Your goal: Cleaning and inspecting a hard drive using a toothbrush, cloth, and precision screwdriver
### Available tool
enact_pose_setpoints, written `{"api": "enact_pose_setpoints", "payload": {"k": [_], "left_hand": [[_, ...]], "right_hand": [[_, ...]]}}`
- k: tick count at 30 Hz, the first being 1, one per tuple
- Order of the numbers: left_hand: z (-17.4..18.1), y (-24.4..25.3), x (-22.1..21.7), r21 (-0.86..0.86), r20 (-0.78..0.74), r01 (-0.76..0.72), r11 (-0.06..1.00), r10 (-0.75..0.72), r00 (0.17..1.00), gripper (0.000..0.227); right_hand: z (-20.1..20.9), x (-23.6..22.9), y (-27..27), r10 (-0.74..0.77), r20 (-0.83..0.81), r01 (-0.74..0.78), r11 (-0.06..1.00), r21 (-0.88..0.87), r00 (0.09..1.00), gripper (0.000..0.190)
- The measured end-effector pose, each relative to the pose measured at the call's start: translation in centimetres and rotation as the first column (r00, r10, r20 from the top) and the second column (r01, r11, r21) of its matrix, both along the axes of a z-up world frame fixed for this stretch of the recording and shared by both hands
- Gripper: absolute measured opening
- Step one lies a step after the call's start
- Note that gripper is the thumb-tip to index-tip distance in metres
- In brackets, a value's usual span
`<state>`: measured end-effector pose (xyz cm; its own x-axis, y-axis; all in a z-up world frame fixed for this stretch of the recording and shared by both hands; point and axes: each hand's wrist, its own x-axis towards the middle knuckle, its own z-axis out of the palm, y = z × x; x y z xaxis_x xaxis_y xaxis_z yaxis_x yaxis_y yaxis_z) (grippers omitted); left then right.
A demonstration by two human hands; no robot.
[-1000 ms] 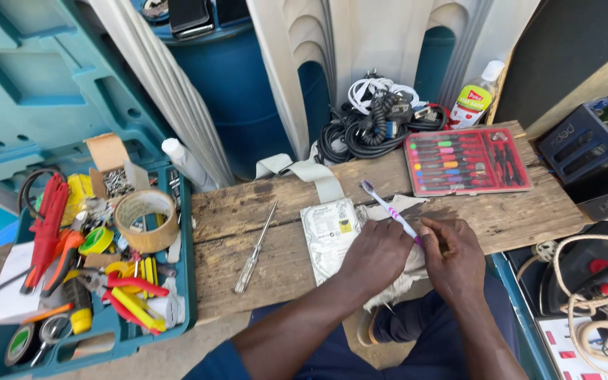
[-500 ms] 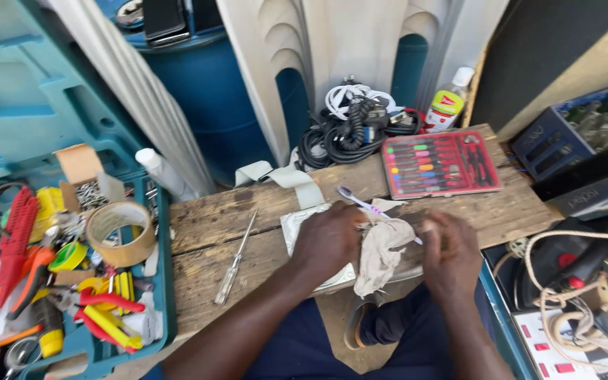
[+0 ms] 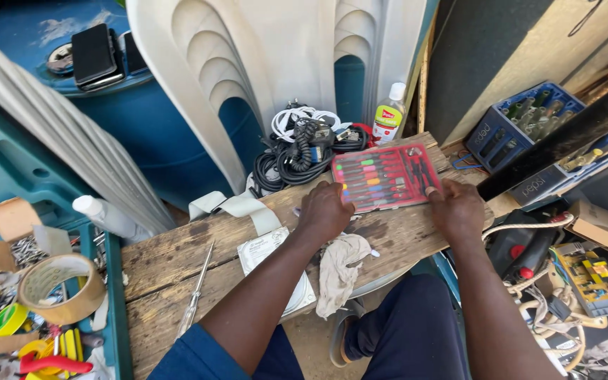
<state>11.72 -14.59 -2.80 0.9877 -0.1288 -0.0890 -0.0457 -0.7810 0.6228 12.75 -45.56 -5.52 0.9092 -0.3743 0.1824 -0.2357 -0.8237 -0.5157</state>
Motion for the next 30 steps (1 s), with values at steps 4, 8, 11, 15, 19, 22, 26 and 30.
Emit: {"api": "enact_pose_setpoints", "payload": {"k": [4,8,11,15,19,22,26,30], "left_hand": [[1.7,-1.8,-1.2,-0.033,-0.011,0.026,0.999,-0.026,1.000,0.061],[0.7,-2.3,-0.7,-0.022,0.044,0.170,0.985,-0.169,0.985,0.065],[-0.4,-1.6,0.9,-0.028,0.121,0.243,0.970,-0.238,0.964,0.061],[-1.1,-0.4,2.0,-0.026,0.154,0.229,0.973,-0.222,0.963,0.060],[0.1,1.0,1.9,-0.101,0.123,0.203,0.974,-0.190,0.974,0.058],[1.6,1.8,0.8,-0.109,0.165,0.202,0.973,-0.182,0.969,0.055],[1.2,2.2,0.2,-0.138,0.216,0.234,0.962,-0.201,0.955,0.051],[2.4,2.0,0.2,-0.203,0.275,0.233,0.951,-0.174,0.946,0.047]], "right_hand": [[-0.3,-3.6,-1.8,-0.110,-0.135,0.117,0.992,0.044,0.985,0.047],[3.3,-8.9,-1.5,-0.184,-0.287,0.238,0.957,0.165,0.940,0.075],[7.1,-12.3,2.4,-0.192,-0.372,0.292,0.927,0.234,0.908,0.091],[6.7,-15.0,4.8,-0.111,-0.336,0.261,0.859,0.441,0.935,0.090],[7.2,-16.0,6.7,-0.106,-0.191,0.206,0.734,0.647,0.976,0.084],[6.1,-15.9,6.5,-0.171,-0.054,0.150,0.620,0.770,0.984,0.077],[9.0,-16.4,7.2,-0.087,-0.163,0.182,0.606,0.775,0.983,0.100],[9.1,-16.4,6.0,0.092,-0.077,-0.004,0.669,0.743,0.993,0.125]]}}
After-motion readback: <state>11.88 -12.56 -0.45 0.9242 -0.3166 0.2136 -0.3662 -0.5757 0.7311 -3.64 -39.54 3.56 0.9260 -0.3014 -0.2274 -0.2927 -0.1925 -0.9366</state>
